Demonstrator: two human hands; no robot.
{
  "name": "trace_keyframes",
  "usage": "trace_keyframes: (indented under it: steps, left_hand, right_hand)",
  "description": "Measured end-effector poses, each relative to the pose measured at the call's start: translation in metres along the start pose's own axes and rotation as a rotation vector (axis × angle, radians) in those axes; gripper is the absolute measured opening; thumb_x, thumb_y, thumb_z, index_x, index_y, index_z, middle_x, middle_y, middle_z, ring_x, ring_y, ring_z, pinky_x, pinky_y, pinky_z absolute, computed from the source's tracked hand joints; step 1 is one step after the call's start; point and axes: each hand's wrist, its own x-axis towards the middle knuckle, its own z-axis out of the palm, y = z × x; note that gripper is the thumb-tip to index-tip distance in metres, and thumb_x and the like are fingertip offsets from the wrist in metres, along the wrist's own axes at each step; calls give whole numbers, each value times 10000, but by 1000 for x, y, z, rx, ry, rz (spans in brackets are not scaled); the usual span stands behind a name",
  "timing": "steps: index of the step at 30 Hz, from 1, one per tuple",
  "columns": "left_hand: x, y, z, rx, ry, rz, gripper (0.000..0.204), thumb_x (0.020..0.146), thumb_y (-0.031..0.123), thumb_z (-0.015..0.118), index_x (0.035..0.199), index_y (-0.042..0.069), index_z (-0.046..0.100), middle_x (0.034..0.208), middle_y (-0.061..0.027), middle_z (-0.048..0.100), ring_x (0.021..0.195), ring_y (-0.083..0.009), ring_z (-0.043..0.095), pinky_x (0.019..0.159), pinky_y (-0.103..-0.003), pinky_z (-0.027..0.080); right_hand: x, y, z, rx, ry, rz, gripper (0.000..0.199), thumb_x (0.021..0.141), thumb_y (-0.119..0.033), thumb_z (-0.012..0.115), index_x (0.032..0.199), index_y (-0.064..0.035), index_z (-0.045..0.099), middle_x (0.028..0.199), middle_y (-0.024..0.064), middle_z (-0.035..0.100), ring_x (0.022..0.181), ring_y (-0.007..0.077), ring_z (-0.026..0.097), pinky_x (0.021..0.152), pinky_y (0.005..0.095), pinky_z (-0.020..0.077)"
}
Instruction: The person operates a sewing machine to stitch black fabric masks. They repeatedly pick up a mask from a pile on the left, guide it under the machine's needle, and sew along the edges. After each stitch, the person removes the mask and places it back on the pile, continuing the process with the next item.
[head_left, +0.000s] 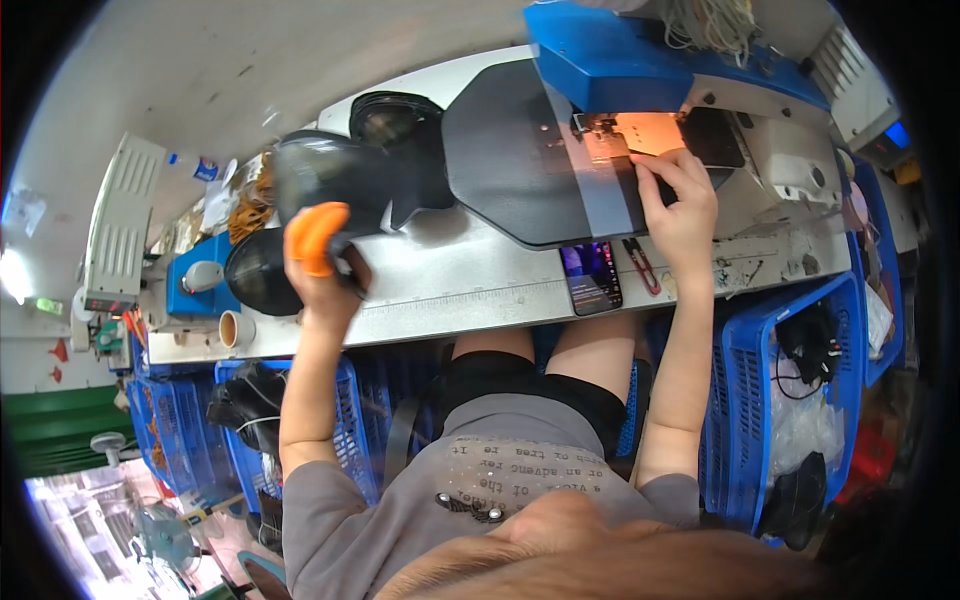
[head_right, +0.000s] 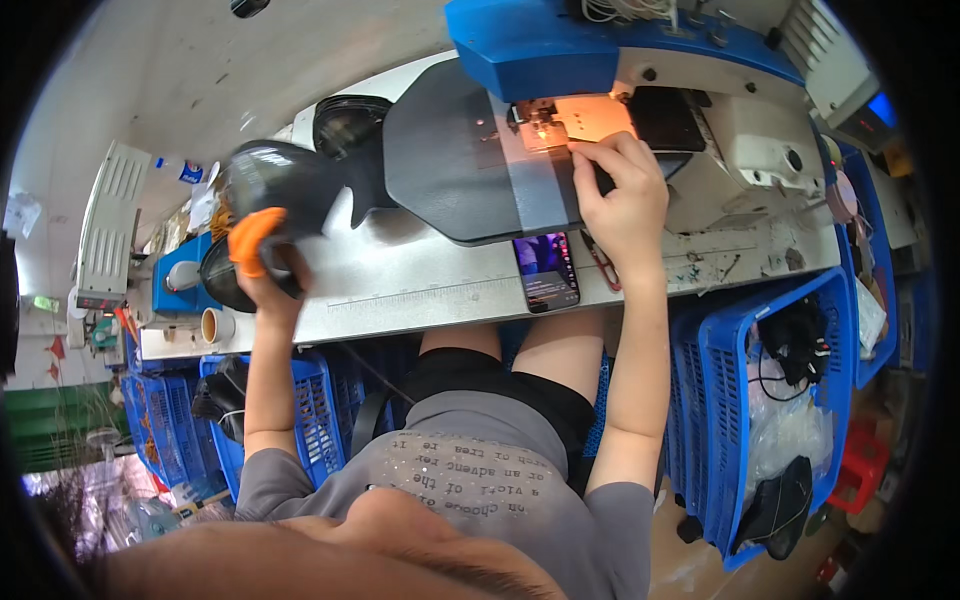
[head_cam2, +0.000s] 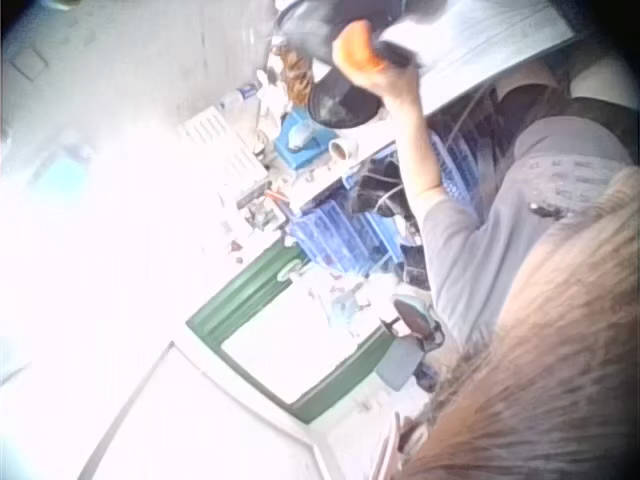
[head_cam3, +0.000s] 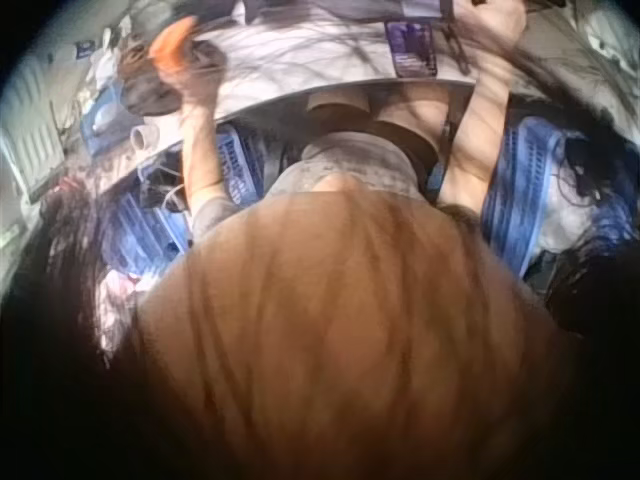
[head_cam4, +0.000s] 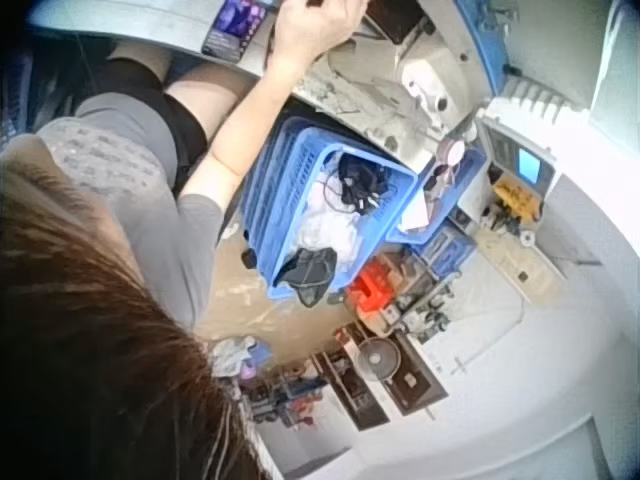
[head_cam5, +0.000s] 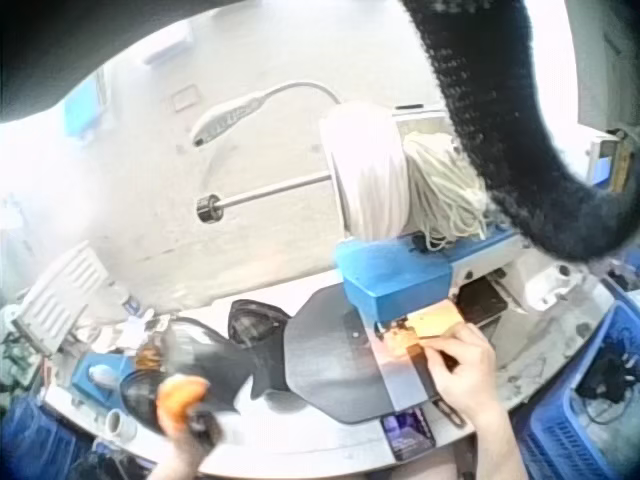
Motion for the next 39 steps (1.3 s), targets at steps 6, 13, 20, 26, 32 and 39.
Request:
trace_keyframes:
  steps: [6, 13, 20, 26, 32, 39]
  left_hand:
    - [-68, -84, -66, 361, -832, -468, 891, 666, 374, 864, 1389, 39, 465, 1392, -214, 470, 1284, -392, 458, 1090, -582, 329]
    - [-46, -49, -7, 262, -661, -310, 788, 771, 402, 788, 1410, 61, 477, 1451, -222, 428, 1382, -391, 358, 1094, -539, 299]
    - [-48, -48, 102, 176, -743, -20, 425, 864, 309, 704, 1257, 155, 660, 1290, -119, 619, 1263, -305, 520, 1085, -545, 368]
    - [4, -29, 108, -93, -329, -671, 242, 890, 277, 712, 957, 52, 767, 607, -184, 620, 530, -312, 615, 525, -390, 453]
    - [6, -27, 103, 68, -567, -259, 197, 813, 261, 751, 891, 83, 782, 679, -184, 662, 590, -347, 648, 568, -410, 513]
    - [40, -20, 83, -388, 41, -877, 231, 934, 227, 706, 976, 7, 763, 571, 86, 488, 528, -19, 380, 452, -223, 263]
  right_hand:
    - [-1, -1, 3, 6, -16, 4, 101, 807, -58, 697, 894, -54, 747, 807, 57, 621, 782, 233, 593, 710, 342, 476]
    - [-3, 1, 2, -7, -13, 8, 99, 806, -56, 694, 892, -50, 743, 808, 59, 622, 779, 237, 588, 709, 346, 476]
    - [0, 2, 3, 14, -13, 4, 89, 798, -61, 706, 878, -61, 746, 806, 58, 623, 779, 241, 591, 704, 346, 475]
    - [-4, 4, 4, 3, 3, 29, 85, 801, -79, 703, 874, -64, 746, 789, 56, 613, 785, 237, 593, 724, 350, 477]
    - [-2, 2, 5, 7, 0, 14, 86, 798, -79, 706, 872, -61, 745, 789, 58, 611, 779, 237, 590, 717, 353, 477]
    - [-3, 1, 3, -6, 5, 35, 90, 794, -91, 710, 871, -65, 748, 786, 54, 609, 775, 245, 590, 712, 358, 479]
